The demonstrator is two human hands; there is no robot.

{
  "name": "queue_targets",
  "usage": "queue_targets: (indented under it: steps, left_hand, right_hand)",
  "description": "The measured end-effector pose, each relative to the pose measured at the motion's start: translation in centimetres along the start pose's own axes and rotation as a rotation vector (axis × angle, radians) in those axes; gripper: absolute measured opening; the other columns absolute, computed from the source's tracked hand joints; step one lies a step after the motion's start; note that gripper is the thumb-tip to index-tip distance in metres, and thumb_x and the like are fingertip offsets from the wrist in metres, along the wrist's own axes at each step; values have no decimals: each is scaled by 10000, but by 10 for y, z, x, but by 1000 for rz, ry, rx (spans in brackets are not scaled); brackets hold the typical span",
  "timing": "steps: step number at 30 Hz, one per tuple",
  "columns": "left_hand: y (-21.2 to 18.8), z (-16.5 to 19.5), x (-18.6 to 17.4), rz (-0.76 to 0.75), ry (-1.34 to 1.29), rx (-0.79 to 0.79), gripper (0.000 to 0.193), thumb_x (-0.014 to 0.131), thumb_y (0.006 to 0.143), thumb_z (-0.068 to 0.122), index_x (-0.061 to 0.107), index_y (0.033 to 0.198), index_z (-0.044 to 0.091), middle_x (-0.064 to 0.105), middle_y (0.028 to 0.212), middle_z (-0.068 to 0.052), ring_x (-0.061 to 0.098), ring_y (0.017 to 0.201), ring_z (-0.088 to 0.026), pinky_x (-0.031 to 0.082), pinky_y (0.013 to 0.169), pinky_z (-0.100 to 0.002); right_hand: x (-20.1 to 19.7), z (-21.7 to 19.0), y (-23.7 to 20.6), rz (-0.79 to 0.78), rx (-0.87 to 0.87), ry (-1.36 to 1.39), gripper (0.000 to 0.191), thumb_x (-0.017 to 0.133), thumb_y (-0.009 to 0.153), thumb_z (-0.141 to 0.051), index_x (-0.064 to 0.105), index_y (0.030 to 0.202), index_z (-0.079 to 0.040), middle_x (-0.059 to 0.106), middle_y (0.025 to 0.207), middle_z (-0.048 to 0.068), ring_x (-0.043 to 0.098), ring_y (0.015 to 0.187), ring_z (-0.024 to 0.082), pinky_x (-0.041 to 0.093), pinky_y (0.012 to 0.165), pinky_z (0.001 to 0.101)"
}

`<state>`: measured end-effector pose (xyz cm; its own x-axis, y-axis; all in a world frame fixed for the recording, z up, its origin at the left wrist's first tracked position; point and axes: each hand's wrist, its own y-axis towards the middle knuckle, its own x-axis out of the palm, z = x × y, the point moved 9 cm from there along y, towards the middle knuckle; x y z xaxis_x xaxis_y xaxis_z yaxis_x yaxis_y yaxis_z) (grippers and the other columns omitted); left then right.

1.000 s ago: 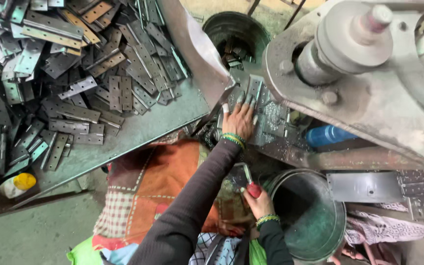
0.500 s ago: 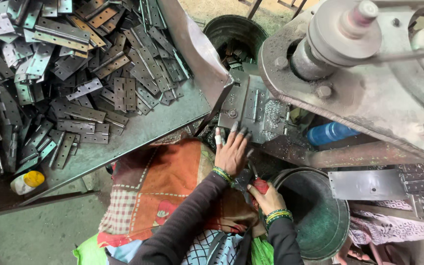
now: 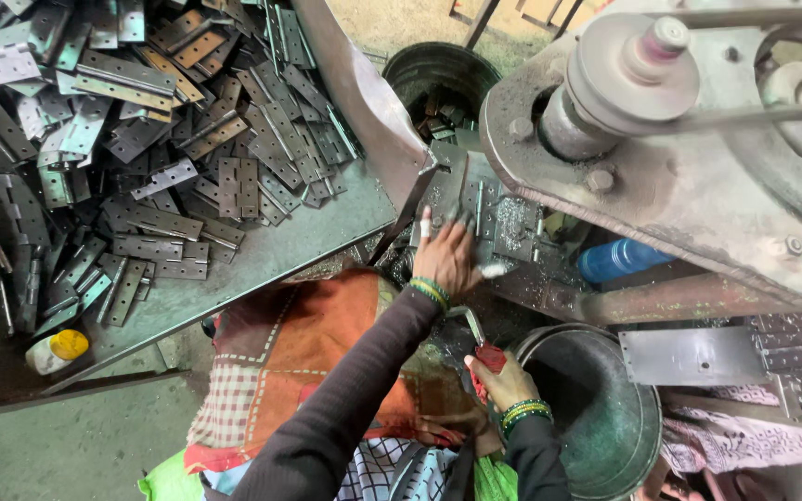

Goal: The person repeatedly places rectangular metal plates into a manual punching machine, pulls the lever to punch holes, and then removes the finished plates. The process is repeated for multiple plates in a continuous cycle.

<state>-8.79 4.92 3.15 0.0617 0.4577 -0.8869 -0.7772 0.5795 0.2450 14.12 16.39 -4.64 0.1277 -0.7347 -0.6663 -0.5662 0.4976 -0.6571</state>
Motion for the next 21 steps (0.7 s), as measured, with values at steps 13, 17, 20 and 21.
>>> queue_targets:
  steps: [13,17,20,21]
  left_hand:
    - [-4,-1,-12,132,95,65,847,590,896,608,467,1528,59,522,1517,-126,400,1482,-317,70,1265,-618]
    - [21,-12,4,-44,-13,-22,923,567,869,698,438,1499,36,496,1495,-140,407,1423,-317,49,1217,-667]
    - [11,-5,6,-117,21,-35,933,578,860,712,447,1473,21,480,1500,-144,405,1428,-311,43,1227,-667]
    - [4,0,1,-105,36,-25,926,593,848,694,455,1477,28,484,1504,-135,412,1436,-302,48,1241,-663]
  right_hand:
    - [-28,-21,-5,30,-144,-123,749,663,760,-705,646,1120,-49,785,962,231,778,942,380,576,879,433]
    - [-44,-44,-15,43,-228,-208,754,670,797,-727,617,1147,-62,755,885,209,731,806,347,559,774,426]
    - [-45,-46,-21,9,-152,-203,766,657,795,-725,591,1162,-55,772,812,203,714,638,294,569,666,402]
    - [-44,-44,-22,-24,-92,-188,771,643,786,-716,580,1165,-47,789,781,202,721,559,278,584,620,393]
